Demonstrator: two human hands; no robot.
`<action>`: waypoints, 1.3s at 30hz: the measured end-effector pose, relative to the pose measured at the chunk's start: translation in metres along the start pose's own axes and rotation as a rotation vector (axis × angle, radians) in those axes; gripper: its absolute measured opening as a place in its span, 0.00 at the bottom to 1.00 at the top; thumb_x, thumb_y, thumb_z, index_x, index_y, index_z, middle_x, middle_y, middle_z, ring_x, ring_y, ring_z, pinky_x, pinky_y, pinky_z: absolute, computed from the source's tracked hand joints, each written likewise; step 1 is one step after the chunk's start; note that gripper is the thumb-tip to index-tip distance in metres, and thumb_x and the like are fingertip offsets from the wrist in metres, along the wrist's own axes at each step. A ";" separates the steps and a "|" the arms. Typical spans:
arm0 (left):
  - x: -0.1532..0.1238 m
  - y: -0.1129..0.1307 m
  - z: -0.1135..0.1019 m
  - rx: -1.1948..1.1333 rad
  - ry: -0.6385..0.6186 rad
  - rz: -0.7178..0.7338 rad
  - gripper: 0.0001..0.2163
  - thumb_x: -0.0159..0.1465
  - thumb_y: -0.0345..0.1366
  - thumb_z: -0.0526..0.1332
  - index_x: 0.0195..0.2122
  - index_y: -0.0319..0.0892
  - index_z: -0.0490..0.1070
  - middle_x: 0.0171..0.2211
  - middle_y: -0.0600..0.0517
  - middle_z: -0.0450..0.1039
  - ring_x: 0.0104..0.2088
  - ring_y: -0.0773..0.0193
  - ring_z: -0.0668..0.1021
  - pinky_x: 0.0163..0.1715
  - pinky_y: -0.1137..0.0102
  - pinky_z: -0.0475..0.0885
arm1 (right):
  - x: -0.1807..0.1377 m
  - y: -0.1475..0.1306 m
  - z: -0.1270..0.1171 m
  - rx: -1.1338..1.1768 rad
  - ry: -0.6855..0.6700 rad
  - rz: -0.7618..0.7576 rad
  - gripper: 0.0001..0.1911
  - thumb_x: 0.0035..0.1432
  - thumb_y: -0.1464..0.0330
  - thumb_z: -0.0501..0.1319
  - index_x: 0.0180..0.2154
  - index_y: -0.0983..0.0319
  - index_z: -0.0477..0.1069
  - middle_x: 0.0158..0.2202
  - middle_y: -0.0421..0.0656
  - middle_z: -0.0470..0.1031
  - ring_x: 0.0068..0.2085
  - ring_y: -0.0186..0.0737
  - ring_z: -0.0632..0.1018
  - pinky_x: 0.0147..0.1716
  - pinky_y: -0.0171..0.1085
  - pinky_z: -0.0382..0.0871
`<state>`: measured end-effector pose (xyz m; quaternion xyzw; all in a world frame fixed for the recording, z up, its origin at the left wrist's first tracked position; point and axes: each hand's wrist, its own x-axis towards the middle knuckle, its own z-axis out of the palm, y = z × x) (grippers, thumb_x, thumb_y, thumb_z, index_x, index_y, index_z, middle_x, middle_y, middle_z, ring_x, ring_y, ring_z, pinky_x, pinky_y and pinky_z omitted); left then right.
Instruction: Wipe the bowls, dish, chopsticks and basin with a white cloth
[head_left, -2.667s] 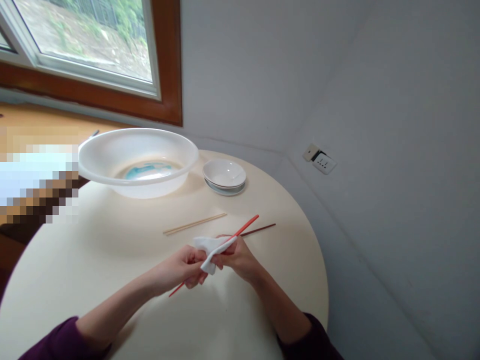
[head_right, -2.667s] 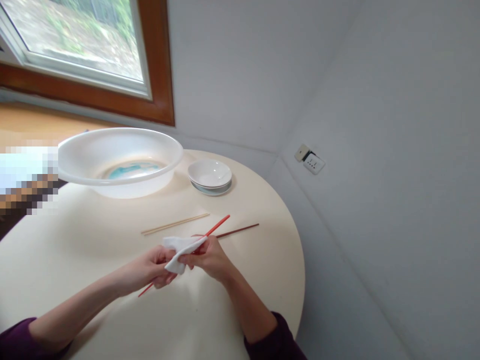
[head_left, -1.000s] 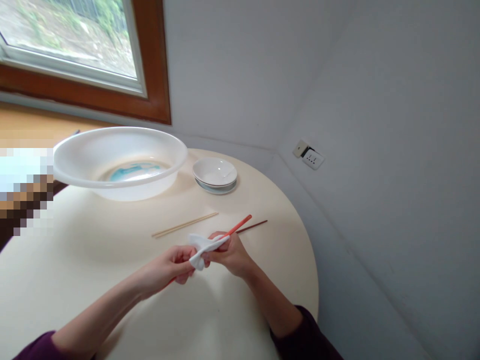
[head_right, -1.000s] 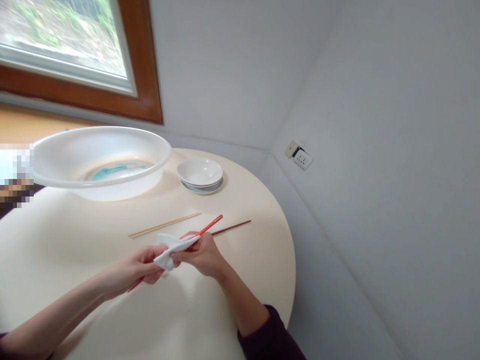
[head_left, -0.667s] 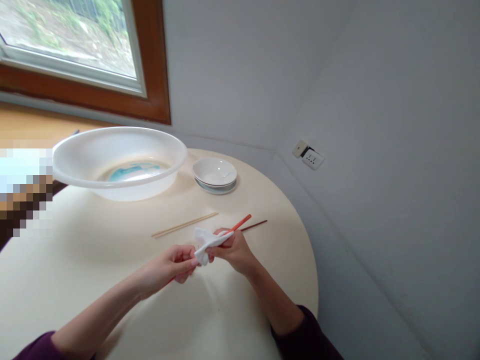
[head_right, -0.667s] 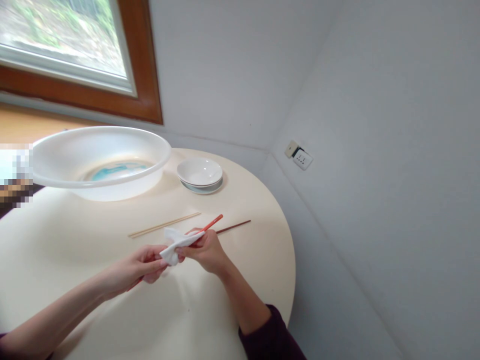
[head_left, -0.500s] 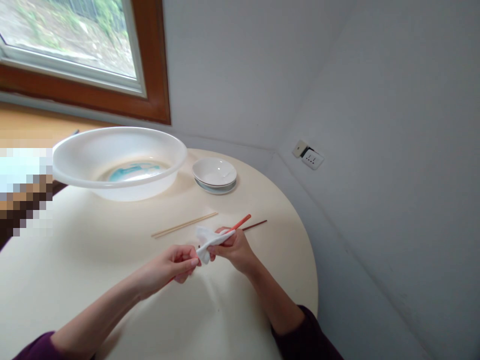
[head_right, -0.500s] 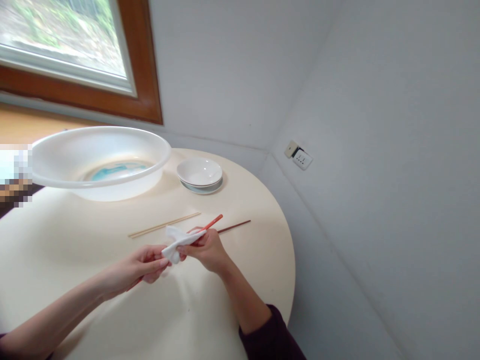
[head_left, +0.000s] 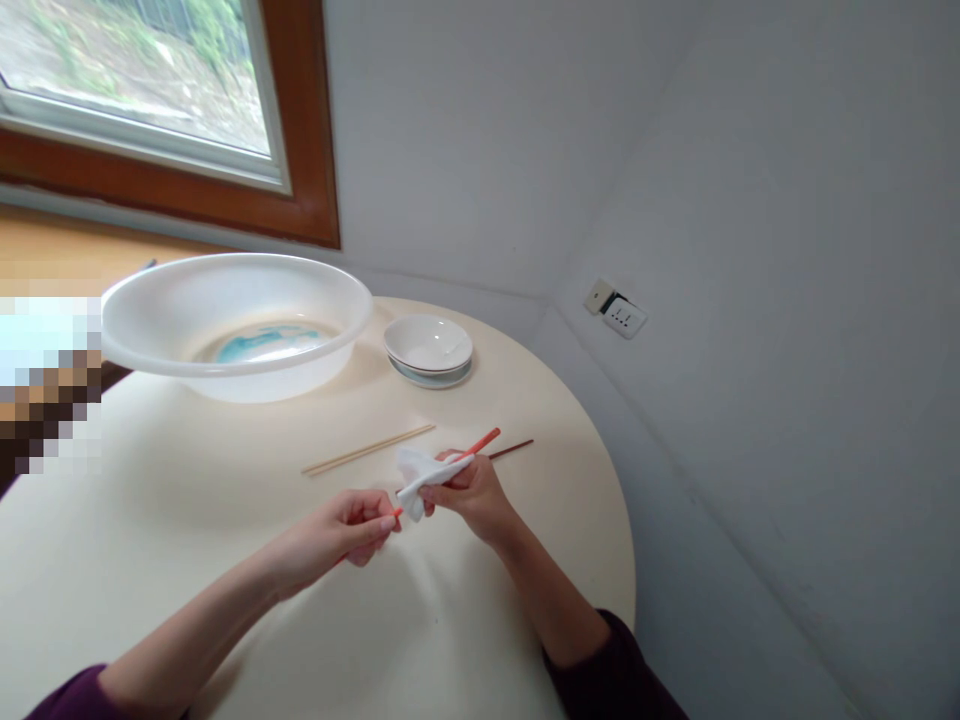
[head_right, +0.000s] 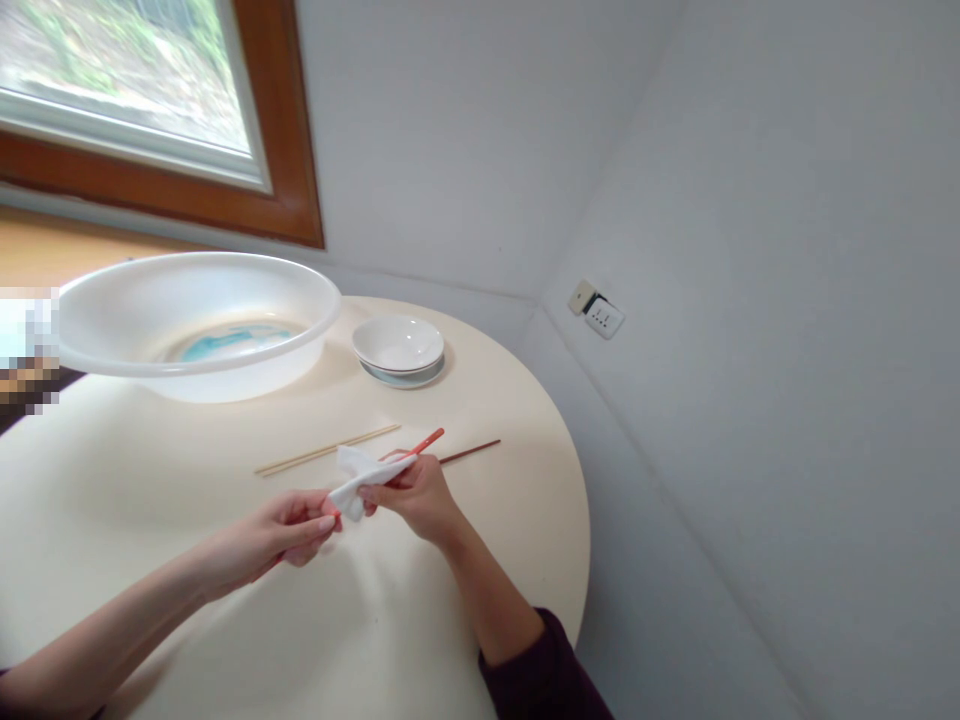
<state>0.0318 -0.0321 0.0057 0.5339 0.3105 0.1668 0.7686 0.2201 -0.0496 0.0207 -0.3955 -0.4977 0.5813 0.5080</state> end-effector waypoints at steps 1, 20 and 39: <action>0.000 0.000 0.000 -0.002 -0.001 0.000 0.15 0.55 0.46 0.62 0.25 0.39 0.63 0.17 0.60 0.54 0.19 0.74 0.55 0.21 0.74 0.47 | 0.000 0.001 0.000 0.000 0.003 -0.002 0.12 0.39 0.66 0.69 0.22 0.63 0.68 0.18 0.37 0.70 0.20 0.32 0.72 0.22 0.32 0.67; 0.001 -0.001 -0.002 0.007 0.005 0.004 0.16 0.56 0.48 0.61 0.27 0.39 0.63 0.18 0.60 0.54 0.19 0.74 0.55 0.20 0.74 0.46 | 0.007 0.015 -0.020 -0.017 0.123 -0.093 0.09 0.42 0.67 0.68 0.19 0.64 0.72 0.18 0.39 0.71 0.22 0.33 0.71 0.21 0.33 0.65; -0.001 0.004 0.000 0.013 0.035 -0.025 0.17 0.52 0.50 0.62 0.26 0.39 0.63 0.17 0.60 0.54 0.19 0.74 0.55 0.20 0.74 0.47 | 0.011 0.009 -0.023 0.100 0.226 -0.102 0.11 0.37 0.66 0.70 0.19 0.63 0.71 0.17 0.38 0.70 0.19 0.32 0.68 0.20 0.33 0.63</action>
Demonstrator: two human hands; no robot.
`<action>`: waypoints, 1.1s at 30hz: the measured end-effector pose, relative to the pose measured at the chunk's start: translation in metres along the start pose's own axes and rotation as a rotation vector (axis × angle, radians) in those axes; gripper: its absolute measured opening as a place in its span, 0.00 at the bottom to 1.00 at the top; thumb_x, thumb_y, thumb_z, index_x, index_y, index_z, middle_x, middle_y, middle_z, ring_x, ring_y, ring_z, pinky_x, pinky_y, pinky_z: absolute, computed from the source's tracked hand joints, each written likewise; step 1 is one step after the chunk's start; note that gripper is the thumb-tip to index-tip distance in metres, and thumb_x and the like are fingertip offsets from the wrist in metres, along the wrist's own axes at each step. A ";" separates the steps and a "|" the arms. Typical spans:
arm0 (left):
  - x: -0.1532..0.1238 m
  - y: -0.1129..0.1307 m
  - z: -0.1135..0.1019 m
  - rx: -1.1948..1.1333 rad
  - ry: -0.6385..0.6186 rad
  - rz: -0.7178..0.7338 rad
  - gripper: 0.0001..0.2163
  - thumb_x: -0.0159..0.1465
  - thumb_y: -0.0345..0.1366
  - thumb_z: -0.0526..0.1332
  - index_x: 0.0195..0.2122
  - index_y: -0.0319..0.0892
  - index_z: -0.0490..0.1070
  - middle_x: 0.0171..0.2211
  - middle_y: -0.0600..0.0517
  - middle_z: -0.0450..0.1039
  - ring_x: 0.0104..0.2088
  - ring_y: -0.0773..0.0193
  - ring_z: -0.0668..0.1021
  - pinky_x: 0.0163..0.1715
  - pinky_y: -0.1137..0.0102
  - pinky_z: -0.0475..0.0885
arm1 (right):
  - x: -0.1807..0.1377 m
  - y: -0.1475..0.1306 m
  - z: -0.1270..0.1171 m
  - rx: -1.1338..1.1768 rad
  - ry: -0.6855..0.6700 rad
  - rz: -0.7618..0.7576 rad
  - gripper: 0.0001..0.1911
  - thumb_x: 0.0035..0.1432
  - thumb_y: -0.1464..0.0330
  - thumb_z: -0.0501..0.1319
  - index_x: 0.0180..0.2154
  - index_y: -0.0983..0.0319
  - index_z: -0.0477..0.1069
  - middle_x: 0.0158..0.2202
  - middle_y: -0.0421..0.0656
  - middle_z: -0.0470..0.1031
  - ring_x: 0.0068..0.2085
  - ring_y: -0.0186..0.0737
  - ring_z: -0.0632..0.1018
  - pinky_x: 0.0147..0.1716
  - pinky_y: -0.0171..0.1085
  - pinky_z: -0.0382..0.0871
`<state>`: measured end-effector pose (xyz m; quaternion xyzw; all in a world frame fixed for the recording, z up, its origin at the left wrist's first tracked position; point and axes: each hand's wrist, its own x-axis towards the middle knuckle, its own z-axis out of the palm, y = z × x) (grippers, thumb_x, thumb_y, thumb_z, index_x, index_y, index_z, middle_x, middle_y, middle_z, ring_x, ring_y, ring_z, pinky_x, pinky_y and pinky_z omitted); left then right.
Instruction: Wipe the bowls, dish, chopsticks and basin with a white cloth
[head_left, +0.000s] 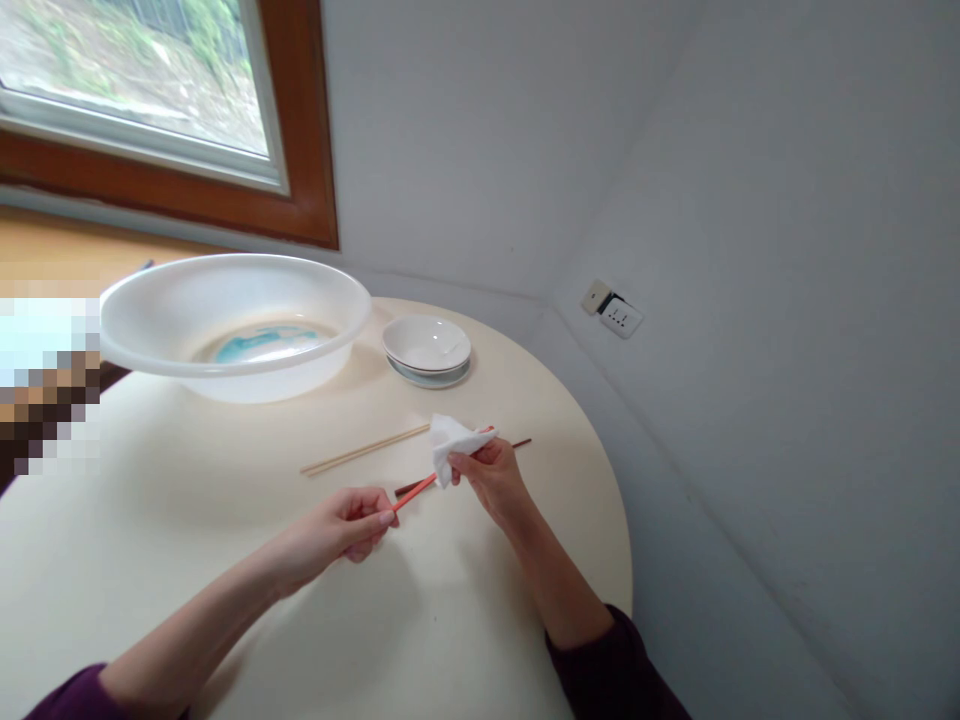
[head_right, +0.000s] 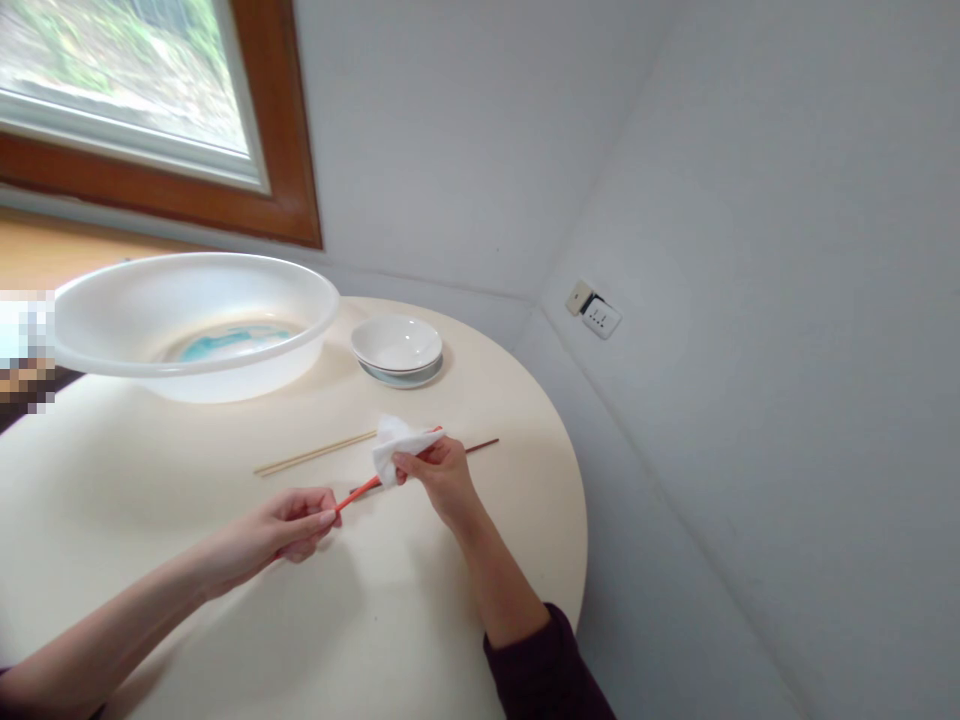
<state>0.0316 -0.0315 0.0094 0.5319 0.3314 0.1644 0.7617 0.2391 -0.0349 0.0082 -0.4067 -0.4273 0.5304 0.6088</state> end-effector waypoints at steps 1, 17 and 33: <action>0.000 0.000 0.000 -0.001 0.001 -0.002 0.18 0.52 0.50 0.62 0.26 0.39 0.63 0.17 0.60 0.54 0.19 0.74 0.55 0.20 0.74 0.47 | 0.000 0.000 0.000 0.007 0.005 -0.002 0.11 0.36 0.66 0.70 0.19 0.63 0.71 0.17 0.38 0.70 0.19 0.31 0.68 0.20 0.33 0.63; 0.001 0.001 0.001 -0.008 0.022 -0.033 0.19 0.51 0.52 0.63 0.25 0.40 0.62 0.17 0.60 0.53 0.19 0.74 0.54 0.20 0.73 0.46 | 0.004 -0.011 -0.005 0.048 0.124 0.005 0.12 0.32 0.66 0.71 0.18 0.63 0.70 0.15 0.36 0.69 0.17 0.30 0.67 0.18 0.32 0.63; 0.002 -0.002 -0.001 -0.021 0.005 -0.025 0.18 0.52 0.50 0.62 0.25 0.39 0.62 0.17 0.60 0.53 0.19 0.74 0.54 0.20 0.73 0.46 | 0.007 -0.012 -0.013 0.095 0.172 -0.013 0.12 0.32 0.66 0.71 0.19 0.63 0.70 0.16 0.36 0.68 0.18 0.28 0.66 0.18 0.32 0.62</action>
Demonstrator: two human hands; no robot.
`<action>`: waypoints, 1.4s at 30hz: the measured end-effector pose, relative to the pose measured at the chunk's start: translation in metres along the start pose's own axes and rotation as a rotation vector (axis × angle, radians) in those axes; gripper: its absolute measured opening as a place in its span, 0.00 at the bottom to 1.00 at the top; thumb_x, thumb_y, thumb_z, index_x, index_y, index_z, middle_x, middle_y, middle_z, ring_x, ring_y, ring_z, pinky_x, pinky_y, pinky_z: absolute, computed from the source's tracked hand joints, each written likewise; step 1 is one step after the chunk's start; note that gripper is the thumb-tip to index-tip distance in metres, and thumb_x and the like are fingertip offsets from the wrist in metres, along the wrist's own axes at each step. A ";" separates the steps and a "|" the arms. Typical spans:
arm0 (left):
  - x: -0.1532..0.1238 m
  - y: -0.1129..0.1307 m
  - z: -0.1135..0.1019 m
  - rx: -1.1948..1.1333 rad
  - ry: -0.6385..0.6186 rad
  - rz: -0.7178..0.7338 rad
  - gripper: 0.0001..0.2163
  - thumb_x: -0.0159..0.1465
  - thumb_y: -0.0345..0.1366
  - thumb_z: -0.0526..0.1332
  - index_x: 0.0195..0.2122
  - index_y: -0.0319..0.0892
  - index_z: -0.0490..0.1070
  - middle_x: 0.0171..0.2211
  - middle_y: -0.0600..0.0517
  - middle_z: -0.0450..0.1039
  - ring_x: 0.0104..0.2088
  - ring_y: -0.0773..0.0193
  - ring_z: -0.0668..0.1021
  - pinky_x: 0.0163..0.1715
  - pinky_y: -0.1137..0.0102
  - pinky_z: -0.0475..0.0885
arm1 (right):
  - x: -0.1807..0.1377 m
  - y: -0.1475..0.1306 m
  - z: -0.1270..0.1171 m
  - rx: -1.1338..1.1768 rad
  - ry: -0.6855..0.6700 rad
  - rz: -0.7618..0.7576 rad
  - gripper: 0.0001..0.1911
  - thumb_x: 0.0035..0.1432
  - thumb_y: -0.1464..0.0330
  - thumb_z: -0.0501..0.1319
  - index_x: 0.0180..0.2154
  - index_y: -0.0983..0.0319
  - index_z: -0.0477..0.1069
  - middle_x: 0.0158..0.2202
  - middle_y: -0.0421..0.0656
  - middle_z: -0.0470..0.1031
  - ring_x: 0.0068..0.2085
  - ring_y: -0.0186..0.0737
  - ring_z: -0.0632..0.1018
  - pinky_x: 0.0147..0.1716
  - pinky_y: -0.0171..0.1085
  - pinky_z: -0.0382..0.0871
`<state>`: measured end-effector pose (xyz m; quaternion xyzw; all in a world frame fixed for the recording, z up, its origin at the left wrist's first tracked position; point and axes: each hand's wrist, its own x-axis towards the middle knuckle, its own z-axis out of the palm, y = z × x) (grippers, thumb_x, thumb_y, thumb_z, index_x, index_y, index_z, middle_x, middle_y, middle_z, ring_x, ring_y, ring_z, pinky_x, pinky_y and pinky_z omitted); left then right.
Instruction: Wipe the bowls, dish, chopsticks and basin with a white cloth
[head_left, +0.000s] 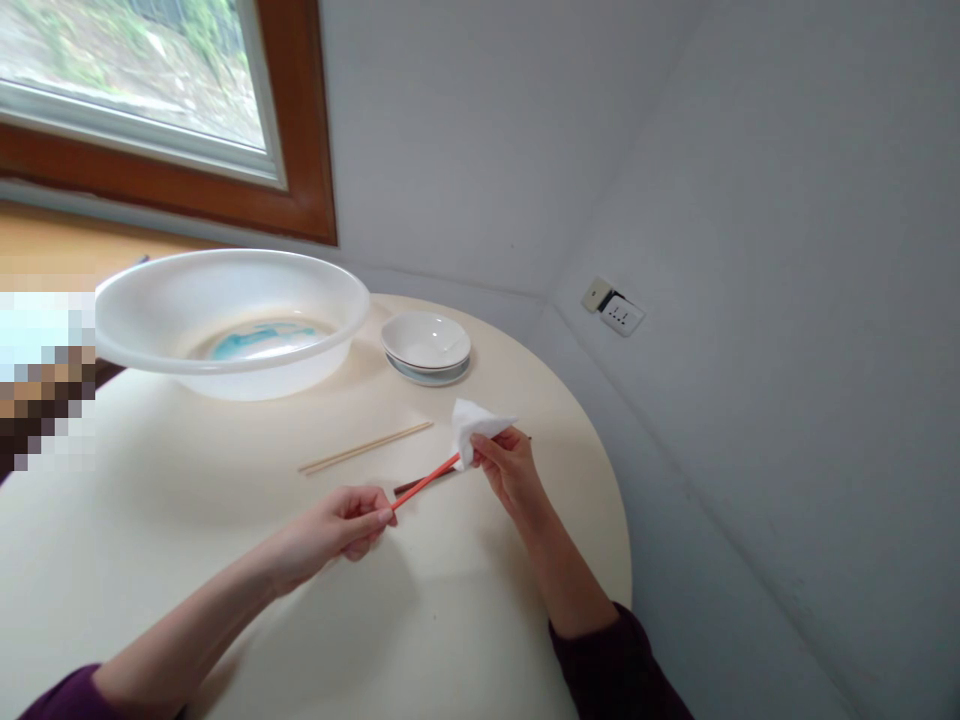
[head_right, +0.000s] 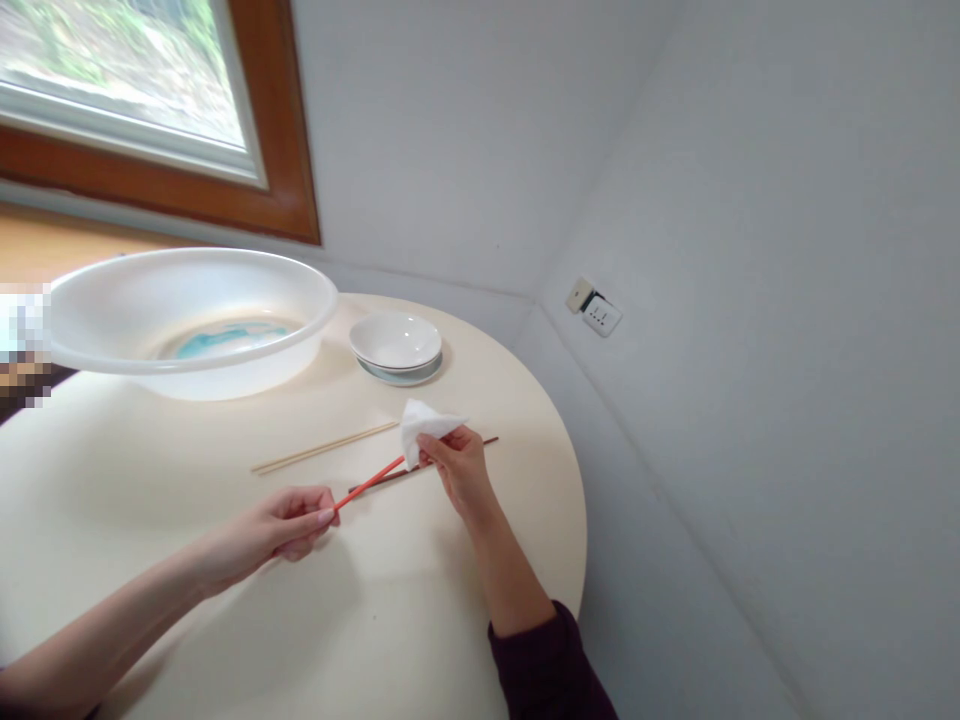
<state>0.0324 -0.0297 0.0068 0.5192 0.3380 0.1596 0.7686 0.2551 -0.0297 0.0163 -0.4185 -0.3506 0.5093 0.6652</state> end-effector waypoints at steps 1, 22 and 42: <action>0.000 0.001 0.000 0.001 0.002 -0.001 0.18 0.52 0.51 0.62 0.25 0.39 0.62 0.17 0.60 0.53 0.19 0.74 0.54 0.20 0.73 0.46 | 0.000 0.000 -0.001 0.002 0.002 -0.002 0.12 0.32 0.66 0.71 0.19 0.63 0.70 0.16 0.36 0.69 0.18 0.28 0.66 0.19 0.32 0.62; -0.001 0.000 0.001 -0.001 0.004 -0.009 0.19 0.52 0.51 0.62 0.25 0.39 0.62 0.17 0.61 0.54 0.19 0.74 0.54 0.20 0.73 0.46 | 0.003 0.003 -0.005 0.073 0.023 -0.016 0.09 0.33 0.68 0.72 0.20 0.63 0.74 0.17 0.37 0.71 0.18 0.27 0.68 0.18 0.29 0.62; -0.002 0.000 0.001 -0.004 0.018 -0.018 0.19 0.50 0.52 0.63 0.25 0.39 0.63 0.16 0.60 0.54 0.18 0.74 0.55 0.20 0.73 0.46 | 0.007 0.002 -0.009 0.134 0.083 -0.030 0.09 0.33 0.70 0.71 0.21 0.63 0.73 0.18 0.37 0.72 0.20 0.27 0.70 0.18 0.27 0.65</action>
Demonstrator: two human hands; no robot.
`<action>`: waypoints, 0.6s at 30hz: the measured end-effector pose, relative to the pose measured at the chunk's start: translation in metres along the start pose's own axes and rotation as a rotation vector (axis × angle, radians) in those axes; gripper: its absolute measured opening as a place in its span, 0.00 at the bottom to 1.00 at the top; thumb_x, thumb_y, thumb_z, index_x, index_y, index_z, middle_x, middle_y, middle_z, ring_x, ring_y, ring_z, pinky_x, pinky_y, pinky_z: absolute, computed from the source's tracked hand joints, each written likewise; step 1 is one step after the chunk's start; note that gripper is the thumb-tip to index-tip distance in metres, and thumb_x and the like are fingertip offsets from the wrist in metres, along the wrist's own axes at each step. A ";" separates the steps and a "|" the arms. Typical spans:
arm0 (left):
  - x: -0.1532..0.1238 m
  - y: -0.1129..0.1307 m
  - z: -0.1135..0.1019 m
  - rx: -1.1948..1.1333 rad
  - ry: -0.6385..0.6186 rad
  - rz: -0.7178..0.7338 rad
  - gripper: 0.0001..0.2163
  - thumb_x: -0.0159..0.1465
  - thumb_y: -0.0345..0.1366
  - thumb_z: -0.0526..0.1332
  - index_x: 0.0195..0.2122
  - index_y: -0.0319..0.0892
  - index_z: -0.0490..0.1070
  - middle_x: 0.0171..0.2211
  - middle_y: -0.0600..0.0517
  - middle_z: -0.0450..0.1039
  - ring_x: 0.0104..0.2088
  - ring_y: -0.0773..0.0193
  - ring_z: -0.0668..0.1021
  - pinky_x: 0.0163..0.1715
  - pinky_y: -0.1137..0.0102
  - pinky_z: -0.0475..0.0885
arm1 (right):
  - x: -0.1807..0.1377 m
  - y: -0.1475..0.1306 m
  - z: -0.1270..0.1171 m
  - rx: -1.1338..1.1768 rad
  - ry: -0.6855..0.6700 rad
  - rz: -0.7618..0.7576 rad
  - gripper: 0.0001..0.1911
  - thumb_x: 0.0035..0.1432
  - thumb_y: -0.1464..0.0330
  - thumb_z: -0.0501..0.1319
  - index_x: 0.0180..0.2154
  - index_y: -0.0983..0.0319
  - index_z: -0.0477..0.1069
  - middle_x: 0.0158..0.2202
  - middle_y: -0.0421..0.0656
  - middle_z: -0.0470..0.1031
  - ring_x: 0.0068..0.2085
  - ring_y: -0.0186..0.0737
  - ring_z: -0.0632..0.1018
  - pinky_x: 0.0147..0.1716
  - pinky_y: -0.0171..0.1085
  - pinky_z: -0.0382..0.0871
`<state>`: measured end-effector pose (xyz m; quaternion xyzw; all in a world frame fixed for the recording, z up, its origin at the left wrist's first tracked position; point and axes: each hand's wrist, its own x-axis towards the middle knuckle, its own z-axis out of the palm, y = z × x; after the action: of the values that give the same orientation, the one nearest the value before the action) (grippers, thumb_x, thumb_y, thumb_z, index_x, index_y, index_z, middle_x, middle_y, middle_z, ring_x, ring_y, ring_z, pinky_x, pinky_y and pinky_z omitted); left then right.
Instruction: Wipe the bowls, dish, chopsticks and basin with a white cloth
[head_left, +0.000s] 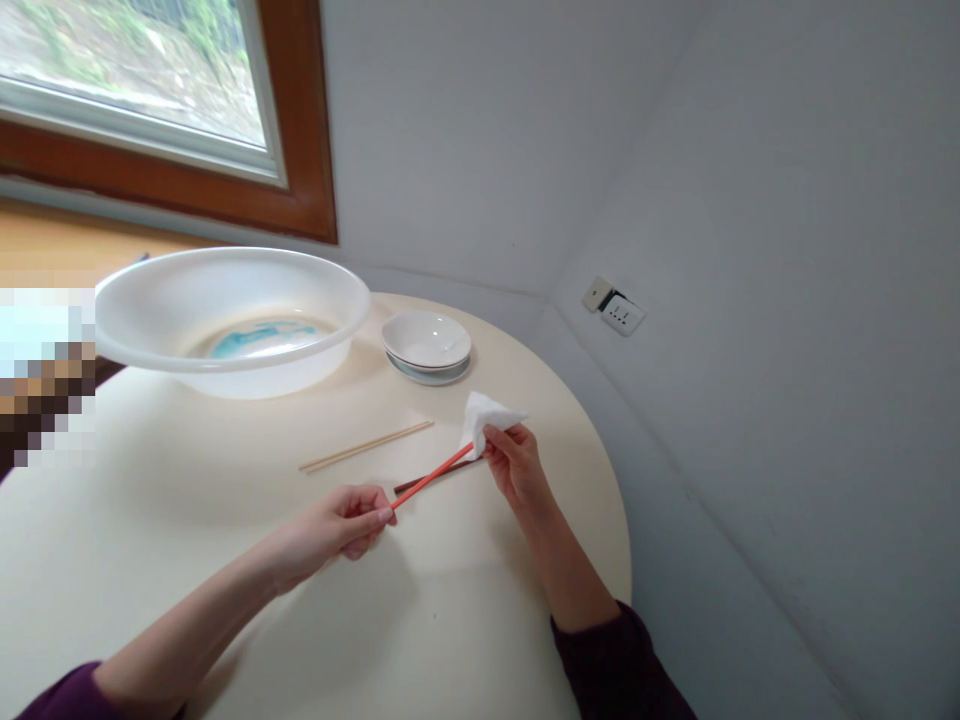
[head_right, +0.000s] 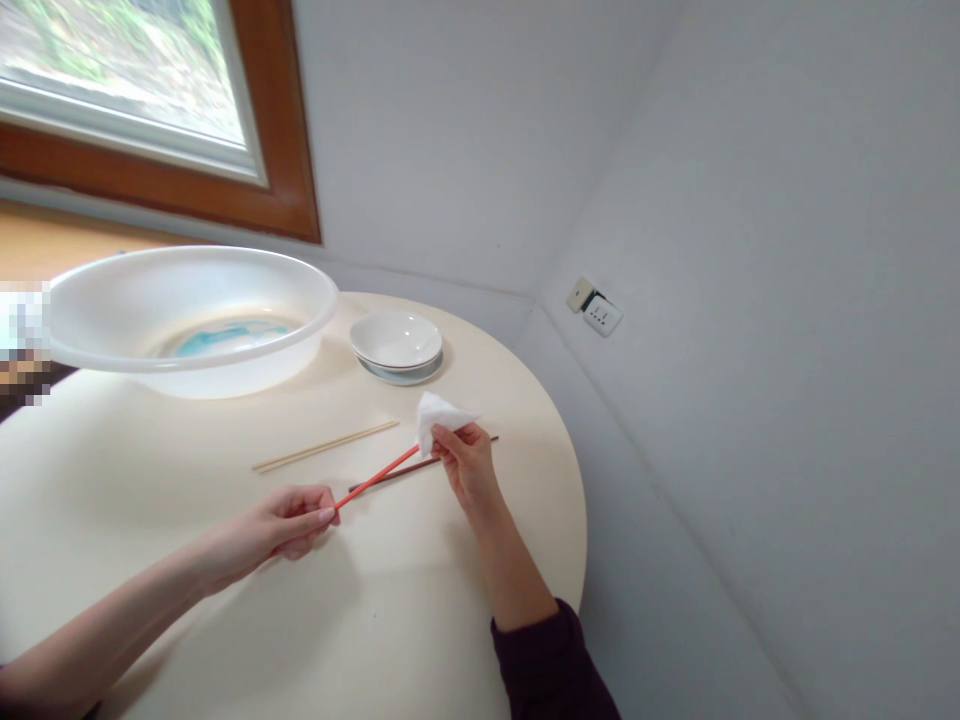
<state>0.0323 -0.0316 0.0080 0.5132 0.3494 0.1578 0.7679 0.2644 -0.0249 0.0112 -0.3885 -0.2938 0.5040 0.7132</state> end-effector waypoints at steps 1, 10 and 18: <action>0.000 0.000 0.000 -0.002 0.003 0.002 0.19 0.50 0.52 0.63 0.25 0.39 0.63 0.16 0.60 0.54 0.18 0.75 0.55 0.20 0.73 0.46 | 0.000 0.000 0.000 0.005 0.000 0.003 0.09 0.33 0.70 0.71 0.20 0.63 0.73 0.18 0.36 0.72 0.20 0.27 0.70 0.18 0.26 0.65; 0.000 0.001 -0.001 0.004 0.000 0.003 0.20 0.50 0.52 0.64 0.24 0.39 0.63 0.16 0.60 0.54 0.18 0.75 0.55 0.20 0.73 0.46 | 0.000 -0.001 0.001 0.049 0.023 0.019 0.10 0.32 0.71 0.71 0.21 0.63 0.73 0.20 0.36 0.72 0.20 0.25 0.69 0.18 0.24 0.66; 0.002 -0.004 -0.004 0.010 -0.026 0.030 0.17 0.53 0.50 0.62 0.25 0.39 0.63 0.16 0.60 0.53 0.18 0.74 0.54 0.20 0.73 0.45 | 0.002 -0.005 -0.001 0.089 0.059 0.055 0.12 0.30 0.71 0.73 0.19 0.64 0.71 0.16 0.33 0.69 0.18 0.23 0.67 0.15 0.22 0.64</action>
<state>0.0302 -0.0294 0.0031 0.5244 0.3323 0.1609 0.7673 0.2683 -0.0240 0.0155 -0.3792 -0.2392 0.5244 0.7239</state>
